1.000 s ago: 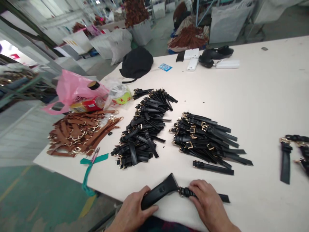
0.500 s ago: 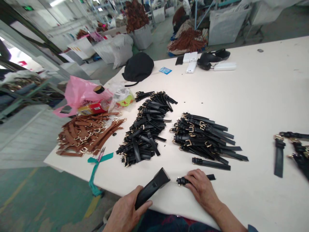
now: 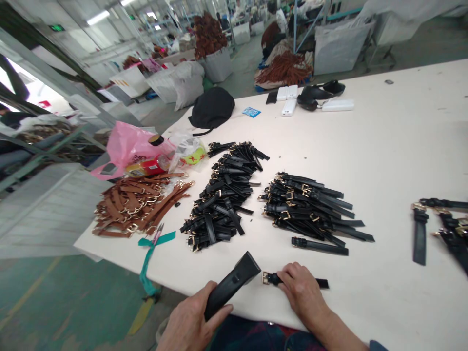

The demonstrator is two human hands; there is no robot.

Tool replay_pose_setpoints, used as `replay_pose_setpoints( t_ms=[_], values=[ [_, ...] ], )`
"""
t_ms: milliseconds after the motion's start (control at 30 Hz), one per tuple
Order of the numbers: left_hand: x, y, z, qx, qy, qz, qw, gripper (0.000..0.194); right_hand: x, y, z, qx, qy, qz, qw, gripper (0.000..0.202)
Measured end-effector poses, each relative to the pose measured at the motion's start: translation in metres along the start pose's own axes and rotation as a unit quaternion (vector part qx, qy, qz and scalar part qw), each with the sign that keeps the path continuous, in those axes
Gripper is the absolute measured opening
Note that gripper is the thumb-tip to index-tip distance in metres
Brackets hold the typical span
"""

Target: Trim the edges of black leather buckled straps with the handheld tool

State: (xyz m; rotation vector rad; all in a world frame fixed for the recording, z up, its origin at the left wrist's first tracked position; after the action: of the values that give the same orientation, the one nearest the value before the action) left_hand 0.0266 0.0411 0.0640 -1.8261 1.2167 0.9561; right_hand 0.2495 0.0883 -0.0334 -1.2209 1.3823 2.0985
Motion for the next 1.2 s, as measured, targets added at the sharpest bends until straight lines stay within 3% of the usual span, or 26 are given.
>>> replay_pose_setpoints(
  t_ms=[133, 300, 600, 900, 1067, 1200],
  values=[
    [0.013, -0.012, -0.005, 0.057, 0.038, 0.036, 0.997, 0.03, -0.007, -0.009, -0.007, 0.006, 0.006, -0.048, 0.999, 0.012],
    [0.027, -0.033, -0.004, 0.107, 0.08, 0.096, 0.986, 0.023, -0.009, -0.019, -0.013, -0.005, -0.003, 0.012, 1.0, 0.009],
    [0.035, -0.06, 0.004, 0.131, 0.084, 0.148, 0.977, 0.03, -0.002, -0.028, -0.018, -0.015, -0.027, 0.054, 0.998, 0.014],
    [0.026, -0.055, 0.001, 0.129, 0.09, 0.169, 0.973, 0.033, -0.001, -0.028, -0.019, -0.029, -0.032, 0.065, 0.997, 0.014],
    [0.033, -0.067, 0.002, 0.135, 0.085, 0.177, 0.971, 0.036, -0.001, -0.03, -0.018, -0.023, -0.04, 0.066, 0.997, 0.016],
    [0.033, -0.06, -0.001, 0.136, 0.086, 0.168, 0.973, 0.034, -0.002, -0.029, -0.018, -0.025, -0.032, 0.068, 0.997, 0.014]
  ],
)
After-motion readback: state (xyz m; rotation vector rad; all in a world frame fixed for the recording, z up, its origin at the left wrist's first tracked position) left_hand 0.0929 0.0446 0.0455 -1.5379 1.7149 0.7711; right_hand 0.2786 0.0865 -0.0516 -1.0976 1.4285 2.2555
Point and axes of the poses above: each hand's wrist, its own z-axis towards the middle knuckle, its own x-axis out of the palm, y = z × x, the point moved 5 cm from there along z, towards the middle knuckle, and after that the axes turned 6 degrees about -y, right-handed, at the moved point
